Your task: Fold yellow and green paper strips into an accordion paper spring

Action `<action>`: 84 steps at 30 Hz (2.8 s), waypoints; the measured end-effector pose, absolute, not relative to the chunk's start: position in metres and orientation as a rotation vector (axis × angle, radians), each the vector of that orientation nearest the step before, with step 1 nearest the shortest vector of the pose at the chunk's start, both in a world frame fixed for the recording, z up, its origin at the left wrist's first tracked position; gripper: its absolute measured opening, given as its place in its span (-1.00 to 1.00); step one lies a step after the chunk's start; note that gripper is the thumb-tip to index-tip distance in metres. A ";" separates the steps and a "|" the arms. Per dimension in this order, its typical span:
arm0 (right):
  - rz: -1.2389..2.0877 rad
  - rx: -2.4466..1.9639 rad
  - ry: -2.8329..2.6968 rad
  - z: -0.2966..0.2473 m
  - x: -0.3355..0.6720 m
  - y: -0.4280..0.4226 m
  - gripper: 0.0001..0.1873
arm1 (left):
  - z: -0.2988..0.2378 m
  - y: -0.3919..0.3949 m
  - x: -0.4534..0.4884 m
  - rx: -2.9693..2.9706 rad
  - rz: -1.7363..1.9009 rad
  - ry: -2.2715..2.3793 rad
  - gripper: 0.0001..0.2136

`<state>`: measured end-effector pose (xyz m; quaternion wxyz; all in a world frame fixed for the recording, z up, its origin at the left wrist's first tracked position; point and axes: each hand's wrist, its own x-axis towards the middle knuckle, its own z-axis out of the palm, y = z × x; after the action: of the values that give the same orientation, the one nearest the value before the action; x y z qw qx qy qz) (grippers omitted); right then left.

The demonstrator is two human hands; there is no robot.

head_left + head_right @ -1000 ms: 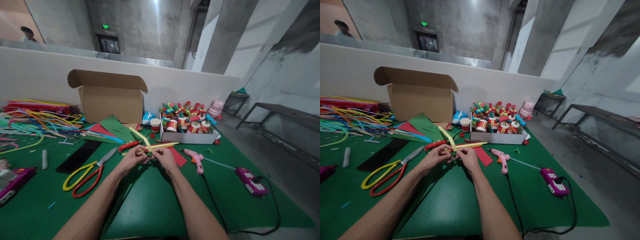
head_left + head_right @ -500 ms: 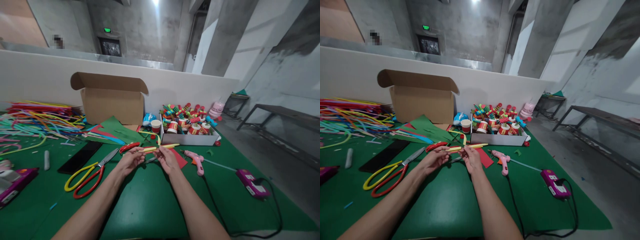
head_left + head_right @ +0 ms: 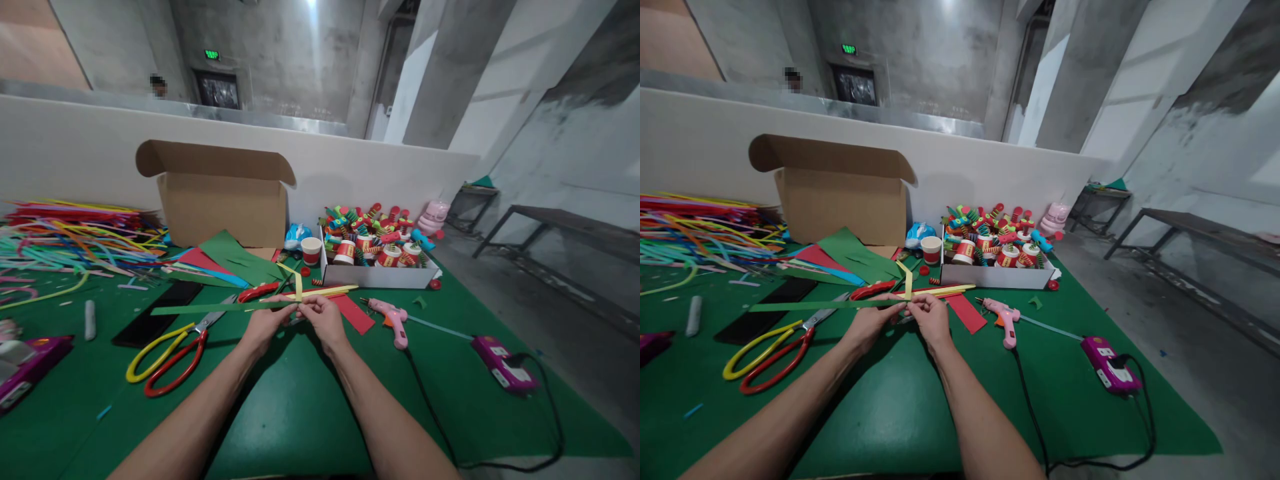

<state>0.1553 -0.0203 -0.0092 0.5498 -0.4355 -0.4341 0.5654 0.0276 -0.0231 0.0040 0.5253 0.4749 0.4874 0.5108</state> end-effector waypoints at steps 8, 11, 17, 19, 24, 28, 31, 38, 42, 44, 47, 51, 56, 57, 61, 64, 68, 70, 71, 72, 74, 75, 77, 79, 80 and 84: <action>1.461 -1.080 -1.158 -0.003 0.167 -0.019 -0.63 | 0.008 -0.028 0.029 1.196 1.108 1.206 -0.80; 1.310 -1.022 -1.175 0.002 0.166 -0.020 -0.69 | 0.006 -0.027 0.027 1.197 1.080 1.161 -0.78; 1.173 -1.015 -0.978 0.000 0.167 -0.015 -0.70 | 0.001 -0.019 0.021 1.179 1.056 1.115 -0.74; 1.335 -1.047 -0.931 -0.005 0.167 -0.014 -0.65 | 0.000 -0.018 0.021 1.141 1.071 1.107 -0.73; 1.541 -1.063 -0.932 -0.012 0.162 -0.019 -0.63 | -0.003 -0.018 0.022 1.118 1.076 1.112 -0.76; 1.538 -1.082 -0.940 -0.014 0.159 -0.021 -0.66 | -0.003 -0.017 0.022 1.150 1.045 1.140 -0.77; 1.482 -1.097 -0.924 -0.015 0.158 -0.020 -0.67 | -0.001 -0.018 0.024 1.061 1.075 1.118 -0.73; 1.389 -1.089 -0.929 -0.013 0.153 -0.021 -0.76 | -0.001 -0.020 0.026 0.954 1.109 1.002 -0.69; 1.446 -1.050 -0.957 -0.011 0.155 -0.022 -0.73 | -0.002 -0.019 0.025 0.977 1.140 1.064 -0.69; 1.545 -1.018 -0.933 -0.010 0.158 -0.022 -0.69 | -0.001 -0.019 0.025 0.990 1.147 1.094 -0.69; 1.604 -1.025 -0.908 -0.010 0.160 -0.021 -0.65 | 0.001 -0.019 0.025 1.064 1.125 1.131 -0.69; 1.499 -1.061 -0.945 -0.010 0.160 -0.019 -0.65 | 0.002 -0.020 0.025 1.075 1.135 1.085 -0.68; 1.441 -1.040 -0.912 -0.010 0.155 -0.022 -0.69 | 0.000 -0.020 0.026 0.987 1.184 1.009 -0.67; 1.429 -1.041 -0.917 -0.010 0.154 -0.022 -0.71 | 0.000 -0.019 0.026 1.004 1.176 1.019 -0.68; 1.439 -0.993 -0.955 -0.009 0.155 -0.021 -0.76 | 0.000 -0.019 0.025 1.042 1.165 0.999 -0.68; 1.535 -0.898 -0.866 -0.007 0.161 -0.018 -0.75 | 0.001 -0.018 0.023 1.057 1.143 0.952 -0.69; 1.509 -0.787 -0.776 0.003 0.171 -0.015 -0.70 | 0.001 -0.018 0.018 1.060 1.112 0.936 -0.70; 1.366 -0.765 -0.785 0.007 0.173 -0.014 -0.70 | 0.000 -0.017 0.016 1.057 1.115 0.944 -0.70; 1.303 -0.768 -0.790 0.007 0.172 -0.014 -0.72 | 0.000 -0.016 0.015 1.060 1.115 0.946 -0.70; 1.267 -0.784 -0.791 0.006 0.172 -0.013 -0.73 | -0.001 -0.016 0.015 1.069 1.111 0.947 -0.70; 1.283 -0.855 -0.772 0.002 0.169 -0.013 -0.76 | -0.001 -0.015 0.014 1.099 1.098 0.954 -0.70; 1.323 -0.904 -0.761 -0.001 0.168 -0.012 -0.79 | -0.001 -0.015 0.014 1.123 1.087 0.960 -0.71; 1.407 -0.981 -0.769 -0.006 0.164 -0.013 -0.82 | 0.001 -0.016 0.014 1.185 1.068 0.972 -0.72; 1.473 -1.001 -0.829 -0.008 0.162 -0.016 -0.79 | 0.002 -0.017 0.015 1.249 1.060 0.979 -0.73; 1.492 -1.002 -0.856 -0.008 0.161 -0.017 -0.77 | 0.003 -0.018 0.016 1.274 1.060 0.983 -0.73; 1.503 -1.019 -0.889 -0.004 0.160 -0.021 -0.71 | 0.005 -0.019 0.017 1.333 1.072 1.025 -0.75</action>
<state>0.1596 -0.0209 -0.0040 0.5310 -0.4269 -0.3727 0.6299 0.0172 -0.0186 0.0048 0.5428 0.5613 0.4316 0.4517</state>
